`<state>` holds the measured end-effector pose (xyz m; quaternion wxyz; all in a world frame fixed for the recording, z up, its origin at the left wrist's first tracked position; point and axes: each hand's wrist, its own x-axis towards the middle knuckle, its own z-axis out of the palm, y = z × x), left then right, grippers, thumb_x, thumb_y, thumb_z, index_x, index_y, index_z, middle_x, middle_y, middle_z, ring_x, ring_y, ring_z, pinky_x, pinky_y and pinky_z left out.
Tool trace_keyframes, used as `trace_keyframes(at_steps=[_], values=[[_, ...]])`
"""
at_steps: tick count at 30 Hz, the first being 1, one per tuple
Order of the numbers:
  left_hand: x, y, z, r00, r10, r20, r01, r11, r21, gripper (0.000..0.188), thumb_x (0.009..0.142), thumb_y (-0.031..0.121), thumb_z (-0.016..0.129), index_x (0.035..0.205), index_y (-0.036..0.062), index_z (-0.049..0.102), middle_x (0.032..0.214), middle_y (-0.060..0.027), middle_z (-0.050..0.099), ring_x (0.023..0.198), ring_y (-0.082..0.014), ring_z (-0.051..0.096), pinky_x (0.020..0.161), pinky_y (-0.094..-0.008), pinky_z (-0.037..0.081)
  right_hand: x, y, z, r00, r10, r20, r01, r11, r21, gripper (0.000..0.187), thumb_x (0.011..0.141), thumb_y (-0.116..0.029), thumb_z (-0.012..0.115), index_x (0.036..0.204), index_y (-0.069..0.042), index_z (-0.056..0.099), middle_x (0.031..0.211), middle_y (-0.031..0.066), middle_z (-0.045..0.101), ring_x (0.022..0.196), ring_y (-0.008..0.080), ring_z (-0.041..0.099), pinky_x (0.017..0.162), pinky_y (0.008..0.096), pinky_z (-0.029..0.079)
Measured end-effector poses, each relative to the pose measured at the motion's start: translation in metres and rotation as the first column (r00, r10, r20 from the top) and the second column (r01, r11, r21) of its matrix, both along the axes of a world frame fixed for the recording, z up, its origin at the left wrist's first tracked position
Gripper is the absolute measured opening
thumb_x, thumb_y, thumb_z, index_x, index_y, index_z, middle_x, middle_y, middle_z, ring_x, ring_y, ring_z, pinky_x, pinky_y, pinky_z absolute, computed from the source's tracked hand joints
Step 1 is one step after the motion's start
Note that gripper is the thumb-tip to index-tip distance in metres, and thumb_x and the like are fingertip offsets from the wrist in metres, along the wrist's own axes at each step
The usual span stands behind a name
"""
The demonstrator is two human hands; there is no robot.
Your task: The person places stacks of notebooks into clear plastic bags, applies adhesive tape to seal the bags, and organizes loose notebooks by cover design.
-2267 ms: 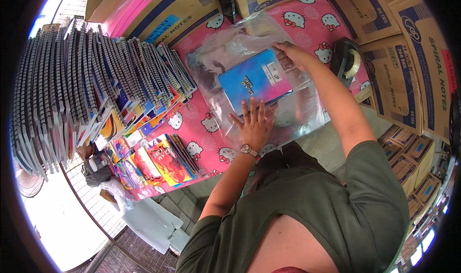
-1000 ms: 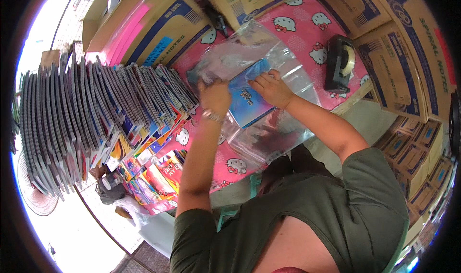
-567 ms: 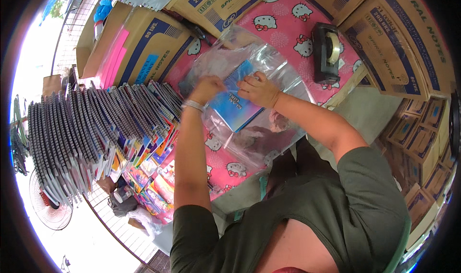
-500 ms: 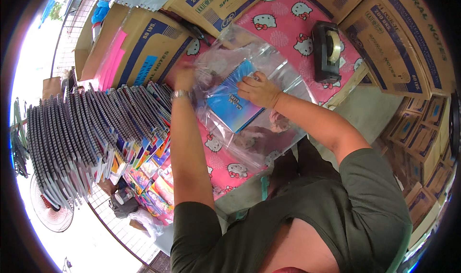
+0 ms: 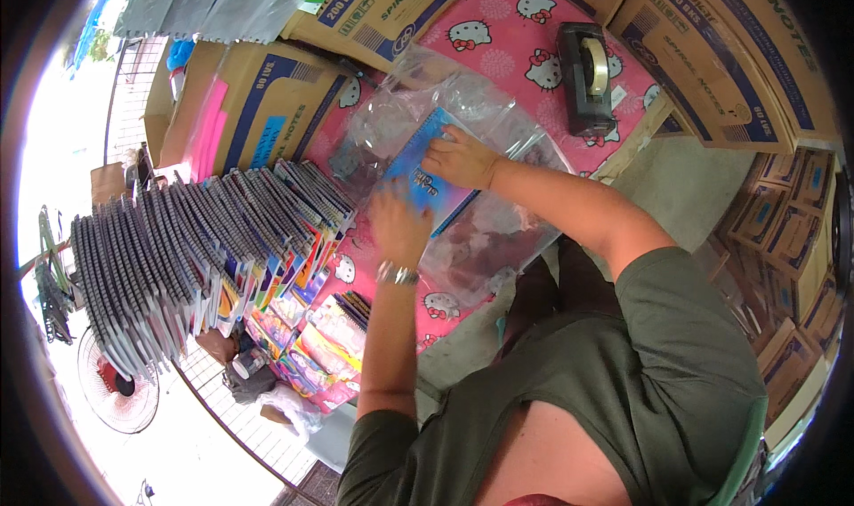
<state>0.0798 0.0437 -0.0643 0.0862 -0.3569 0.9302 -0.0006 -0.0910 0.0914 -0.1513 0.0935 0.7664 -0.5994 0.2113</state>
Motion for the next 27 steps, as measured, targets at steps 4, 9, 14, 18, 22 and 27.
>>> trace_keyframes(at_steps=[4, 9, 14, 18, 22, 27], values=[[-0.018, -0.012, -0.064, 0.946, 0.120, -0.300, -0.106, 0.992, 0.063, 0.065, 0.069, 0.023, 0.071, 0.125, -0.0035, 0.050, 0.116, -0.0209, 0.054, 0.110, -0.0368, 0.050, 0.096, -0.0445, 0.042, -0.013, -0.022, 0.034, 0.999, 0.021, 0.025, -0.026, 0.982, 0.187, 0.012, 0.082, -0.019, 0.055, 0.090, -0.011, 0.060, 0.100, 0.0057, 0.062, 0.108, 0.0214, 0.055, 0.102, 0.0392, 0.035], [-0.015, -0.020, -0.080, 0.908, 0.158, -0.389, -0.138, 0.987, 0.077, 0.055, 0.070, 0.020, 0.069, 0.119, -0.0034, 0.056, 0.114, -0.0215, 0.053, 0.110, -0.0382, 0.050, 0.097, -0.0439, 0.042, -0.097, 0.007, 0.078, 0.848, -0.531, 0.008, 0.518, 0.830, 0.209, 0.023, 0.083, -0.016, 0.054, 0.102, -0.013, 0.067, 0.110, 0.0083, 0.060, 0.113, 0.0263, 0.053, 0.103, 0.0601, 0.027], [-0.016, -0.023, -0.075, 0.955, 0.112, -0.274, -0.091, 0.992, 0.086, 0.034, 0.072, 0.013, 0.066, 0.104, -0.0009, 0.064, 0.106, -0.0175, 0.059, 0.104, -0.0347, 0.055, 0.088, -0.0428, 0.048, 0.013, 0.087, 0.071, 0.984, -0.147, 0.101, 0.066, 0.826, 0.559, 0.053, 0.082, -0.043, 0.058, 0.122, -0.009, 0.058, 0.132, 0.0148, 0.052, 0.128, 0.0312, 0.043, 0.112, 0.0609, 0.011], [-0.026, -0.019, -0.047, 0.990, -0.033, -0.141, 0.046, 0.995, 0.086, 0.017, 0.072, 0.010, 0.064, 0.087, 0.0015, 0.065, 0.094, -0.0161, 0.065, 0.091, -0.0335, 0.062, 0.078, -0.0430, 0.052, 0.053, 0.068, 0.030, 0.967, -0.189, 0.169, 0.105, 0.905, 0.412, 0.075, 0.082, -0.061, 0.052, 0.135, -0.008, 0.050, 0.148, 0.0275, 0.029, 0.142, 0.0398, 0.019, 0.113, 0.0614, 0.003], [-0.027, -0.010, -0.054, 0.995, -0.081, -0.060, 0.084, 0.995, 0.052, 0.011, 0.076, 0.008, 0.060, 0.083, 0.0024, 0.065, 0.091, -0.0172, 0.066, 0.086, -0.0329, 0.065, 0.074, -0.0412, 0.054, 0.059, 0.045, 0.043, 0.967, -0.244, 0.076, 0.163, 0.818, 0.552, 0.070, 0.084, -0.059, 0.053, 0.133, -0.009, 0.054, 0.151, 0.0247, 0.026, 0.144, 0.0381, 0.016, 0.114, 0.0602, 0.003], [-0.033, -0.006, -0.058, 0.990, -0.006, 0.143, -0.002, 0.999, 0.050, 0.020, 0.083, 0.008, 0.054, 0.097, -0.0006, 0.065, 0.097, -0.0131, 0.067, 0.093, -0.0282, 0.066, 0.077, -0.0364, 0.056, -0.033, 0.085, 0.057, 0.692, -0.479, 0.540, 0.303, 0.872, 0.385, 0.054, 0.080, -0.038, 0.068, 0.123, -0.006, 0.058, 0.139, 0.0175, 0.046, 0.131, 0.0326, 0.041, 0.108, 0.0526, 0.028]])
